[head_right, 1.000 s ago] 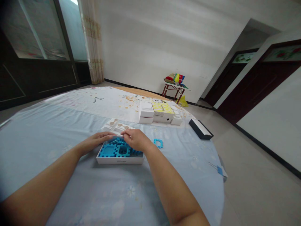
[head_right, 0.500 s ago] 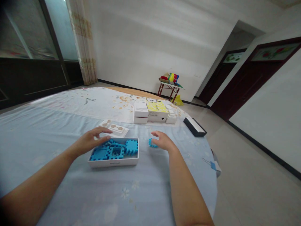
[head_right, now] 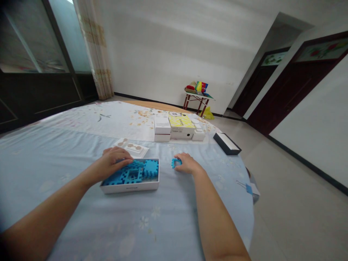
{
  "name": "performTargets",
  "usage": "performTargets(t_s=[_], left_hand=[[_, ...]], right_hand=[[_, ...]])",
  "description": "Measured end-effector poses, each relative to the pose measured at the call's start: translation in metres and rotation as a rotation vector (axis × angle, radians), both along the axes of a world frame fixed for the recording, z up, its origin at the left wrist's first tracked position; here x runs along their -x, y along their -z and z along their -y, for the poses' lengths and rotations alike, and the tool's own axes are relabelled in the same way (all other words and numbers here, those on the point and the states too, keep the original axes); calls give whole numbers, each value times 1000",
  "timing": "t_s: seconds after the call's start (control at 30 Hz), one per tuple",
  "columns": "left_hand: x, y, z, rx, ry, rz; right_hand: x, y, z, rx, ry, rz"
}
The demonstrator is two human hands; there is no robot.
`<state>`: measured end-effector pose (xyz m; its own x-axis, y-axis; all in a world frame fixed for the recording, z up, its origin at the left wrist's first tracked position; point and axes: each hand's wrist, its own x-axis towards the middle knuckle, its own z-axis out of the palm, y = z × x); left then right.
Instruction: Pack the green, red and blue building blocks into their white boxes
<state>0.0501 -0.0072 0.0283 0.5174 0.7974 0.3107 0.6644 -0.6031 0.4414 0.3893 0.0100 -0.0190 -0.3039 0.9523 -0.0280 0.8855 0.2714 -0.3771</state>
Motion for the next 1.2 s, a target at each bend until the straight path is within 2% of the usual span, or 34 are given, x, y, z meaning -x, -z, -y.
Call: performTargets(t_s=[0.13, 0.4, 0.53, 0.73, 0.87, 1.0, 1.1, 1.2], left_hand=[[2, -2, -3, 26, -30, 81], [6, -6, -2, 83, -52, 39], [8, -8, -2, 138, -80, -42], [19, -9, -1, 115, -122, -170], [29, -10, -4, 130, -117, -121], [39, -6, -14, 140, -257, 52], [43, 0, -22, 175, -341, 208], [44, 9, -25, 214, -398, 326]], right_hand=[[-1, 1, 0, -4, 6, -8], [0, 0, 0, -11, -3, 4], [1, -2, 2, -24, -6, 5], [5, -5, 4, -61, 2, -57], [12, -18, 8, -136, 14, -210], [29, -40, 18, -120, 10, -481], [48, -56, 26, -63, -75, -656], [74, -66, 28, 1, -172, -728]])
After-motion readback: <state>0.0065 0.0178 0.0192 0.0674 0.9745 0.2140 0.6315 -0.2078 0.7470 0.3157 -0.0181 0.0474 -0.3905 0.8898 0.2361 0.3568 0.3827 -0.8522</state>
